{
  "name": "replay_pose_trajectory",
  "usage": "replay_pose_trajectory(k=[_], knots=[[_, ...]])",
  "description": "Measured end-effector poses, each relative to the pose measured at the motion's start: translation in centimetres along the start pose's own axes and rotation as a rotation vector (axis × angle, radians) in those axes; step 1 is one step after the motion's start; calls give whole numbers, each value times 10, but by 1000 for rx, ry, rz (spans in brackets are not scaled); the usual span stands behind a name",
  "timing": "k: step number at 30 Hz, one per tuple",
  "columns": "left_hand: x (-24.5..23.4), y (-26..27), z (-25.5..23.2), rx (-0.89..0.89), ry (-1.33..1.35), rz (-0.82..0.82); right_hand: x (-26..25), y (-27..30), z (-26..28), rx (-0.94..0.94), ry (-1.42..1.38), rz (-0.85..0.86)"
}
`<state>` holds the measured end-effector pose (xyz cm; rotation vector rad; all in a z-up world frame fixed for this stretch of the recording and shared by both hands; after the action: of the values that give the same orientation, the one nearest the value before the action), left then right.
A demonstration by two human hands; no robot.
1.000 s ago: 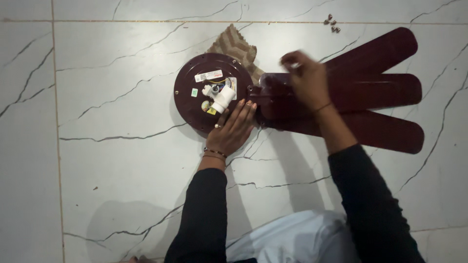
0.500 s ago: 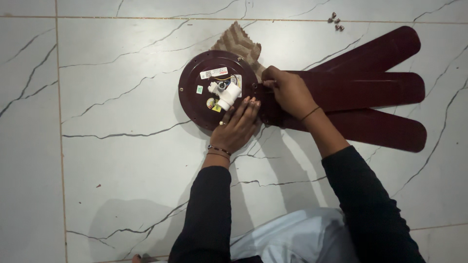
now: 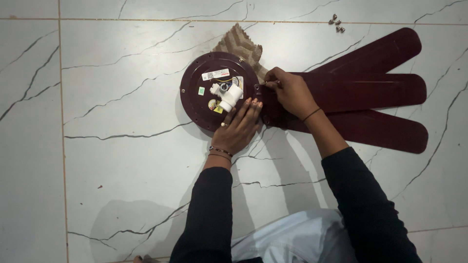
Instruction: The person attaches three maroon fan blades to a ceiling fan motor housing using a screwdriver. They sequentially align each blade, insert screws, and tighten them to secure the blades to the central hub.
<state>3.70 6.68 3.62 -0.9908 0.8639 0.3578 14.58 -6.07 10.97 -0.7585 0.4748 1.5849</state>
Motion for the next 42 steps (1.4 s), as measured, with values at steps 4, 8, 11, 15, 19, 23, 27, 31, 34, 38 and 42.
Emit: replay_pose_trajectory(k=[4,8,11,15,19,23,27,31,34,38,42], knots=[[-1,-1,0,-9,2,-8,1,0,-5,75,71,24],[-2,-3,0,-15,19,-16,1,4,12,-89,30,-15],[-6,-4,2,-24,39,-37,2,8,26,-200,68,-33],[-10,-6,3,-20,27,-50,6,9,39,-292,370,-36],[-8,-6,4,-20,9,-11,6,10,50,-374,452,-32],[-12,-7,5,-30,34,-37,3,10,50,-358,349,-43],[-9,-6,4,-23,39,-24,5,13,48,-399,423,-52],[-7,-5,3,-23,47,-25,9,19,59,-562,537,-89],[-4,-4,1,-21,45,-21,9,16,61,-564,618,-88],[-1,-2,0,-9,31,-2,9,11,60,-539,699,-29],[-1,-2,0,-11,43,0,-26,10,58,-433,486,-191]])
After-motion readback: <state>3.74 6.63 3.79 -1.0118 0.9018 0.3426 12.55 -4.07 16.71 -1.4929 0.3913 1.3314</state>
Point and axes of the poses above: each hand's wrist, its own y-axis away from the middle knuckle, its own x-axis out of the palm, z = x × y, the point moved 9 cm from there along -y, towards the middle knuckle, and after that the axes turned 7 degrees about -z, right-handed, at the moved point
